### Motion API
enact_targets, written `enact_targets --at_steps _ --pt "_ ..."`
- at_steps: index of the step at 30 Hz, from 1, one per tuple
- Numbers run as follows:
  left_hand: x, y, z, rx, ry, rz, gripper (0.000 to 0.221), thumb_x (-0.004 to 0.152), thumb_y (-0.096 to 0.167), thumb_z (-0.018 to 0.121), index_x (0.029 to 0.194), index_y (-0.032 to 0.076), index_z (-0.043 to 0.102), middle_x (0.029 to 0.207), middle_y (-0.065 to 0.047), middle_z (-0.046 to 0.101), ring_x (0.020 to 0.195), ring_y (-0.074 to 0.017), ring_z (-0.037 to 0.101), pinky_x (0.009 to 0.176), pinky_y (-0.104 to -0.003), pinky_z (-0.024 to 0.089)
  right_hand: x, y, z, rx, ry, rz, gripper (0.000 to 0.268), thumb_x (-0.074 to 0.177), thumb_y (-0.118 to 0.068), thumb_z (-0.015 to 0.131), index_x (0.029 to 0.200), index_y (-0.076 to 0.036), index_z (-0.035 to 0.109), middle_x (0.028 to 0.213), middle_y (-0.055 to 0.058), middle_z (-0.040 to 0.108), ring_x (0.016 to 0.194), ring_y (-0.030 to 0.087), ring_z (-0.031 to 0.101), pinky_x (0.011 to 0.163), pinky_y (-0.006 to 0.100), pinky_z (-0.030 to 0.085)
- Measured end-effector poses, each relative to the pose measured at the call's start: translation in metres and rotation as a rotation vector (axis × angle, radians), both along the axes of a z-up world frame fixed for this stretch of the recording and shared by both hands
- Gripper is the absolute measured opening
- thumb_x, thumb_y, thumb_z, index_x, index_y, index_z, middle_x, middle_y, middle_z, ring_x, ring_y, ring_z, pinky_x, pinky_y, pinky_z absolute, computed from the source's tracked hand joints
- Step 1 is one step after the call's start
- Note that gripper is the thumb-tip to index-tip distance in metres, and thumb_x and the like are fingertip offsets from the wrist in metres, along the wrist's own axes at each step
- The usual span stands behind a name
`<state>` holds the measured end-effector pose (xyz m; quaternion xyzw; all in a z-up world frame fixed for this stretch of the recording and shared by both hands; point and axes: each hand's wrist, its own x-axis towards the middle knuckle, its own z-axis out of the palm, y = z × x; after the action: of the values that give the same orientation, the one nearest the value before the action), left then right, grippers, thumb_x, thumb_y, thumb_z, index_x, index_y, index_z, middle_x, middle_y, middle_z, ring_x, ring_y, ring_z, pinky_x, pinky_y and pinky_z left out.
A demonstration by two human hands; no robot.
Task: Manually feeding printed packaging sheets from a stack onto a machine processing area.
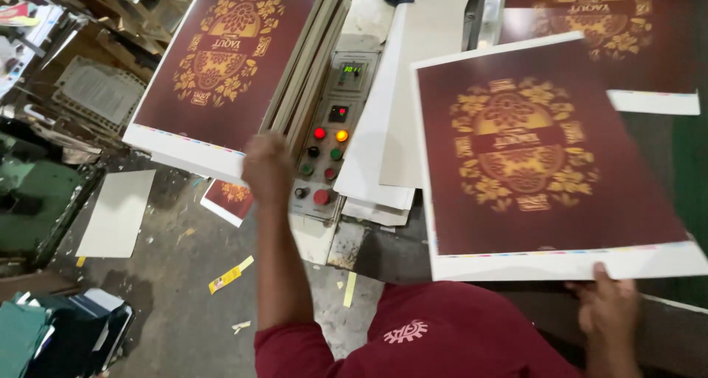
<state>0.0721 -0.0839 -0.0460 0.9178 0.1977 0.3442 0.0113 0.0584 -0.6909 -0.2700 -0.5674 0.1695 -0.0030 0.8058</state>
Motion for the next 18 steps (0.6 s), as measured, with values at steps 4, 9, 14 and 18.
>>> enact_targets --at_steps 4,9,14,18 --pt "-0.036 0.063 0.03 0.313 -0.011 0.11 0.039 0.094 0.042 0.071 0.099 0.003 0.072 0.111 -0.018 0.072 0.102 -0.0378 0.072 0.081 -0.047 0.057 -0.008 -0.014 0.034 -0.197 0.073 -0.125 0.029 0.116 -0.011 0.057 0.14 0.001 0.047 0.119 0.013 0.062 0.099 0.025 0.066 0.076 0.037 0.058" --pt "-0.05 0.072 0.072 -0.12 0.594 0.197 0.063 0.09 0.062 0.07 0.101 0.0 0.073 0.1 -0.024 0.074 0.095 -0.045 0.07 0.081 -0.056 0.055 -0.026 -0.077 -0.012 -0.251 -0.024 -0.128 0.032 0.119 -0.016 0.048 0.146 0.001 0.043 0.123 0.014 0.06 0.105 0.025 0.065 0.086 0.039 0.057" --pt "-0.049 0.068 0.095 -0.105 0.622 0.139 0.043 0.097 0.048 0.065 0.098 0.007 0.078 0.093 -0.023 0.074 0.089 -0.0454 0.07 0.079 -0.056 0.054 -0.045 -0.126 -0.093 -0.208 0.018 -0.162 0.032 0.122 -0.022 0.047 0.138 0.005 0.046 0.121 0.018 0.062 0.107 0.025 0.065 0.095 0.041 0.057" --pt "-0.049 0.102 0.083 0.332 0.479 0.196 0.035 0.108 0.032 0.061 0.087 0.006 0.071 0.083 -0.023 0.073 0.073 -0.0417 0.072 0.067 -0.052 0.057 -0.06 -0.094 -0.05 -0.354 0.135 -0.244 0.032 0.122 -0.021 0.046 0.138 0.007 0.048 0.118 0.021 0.063 0.101 0.027 0.066 0.091 0.04 0.058"
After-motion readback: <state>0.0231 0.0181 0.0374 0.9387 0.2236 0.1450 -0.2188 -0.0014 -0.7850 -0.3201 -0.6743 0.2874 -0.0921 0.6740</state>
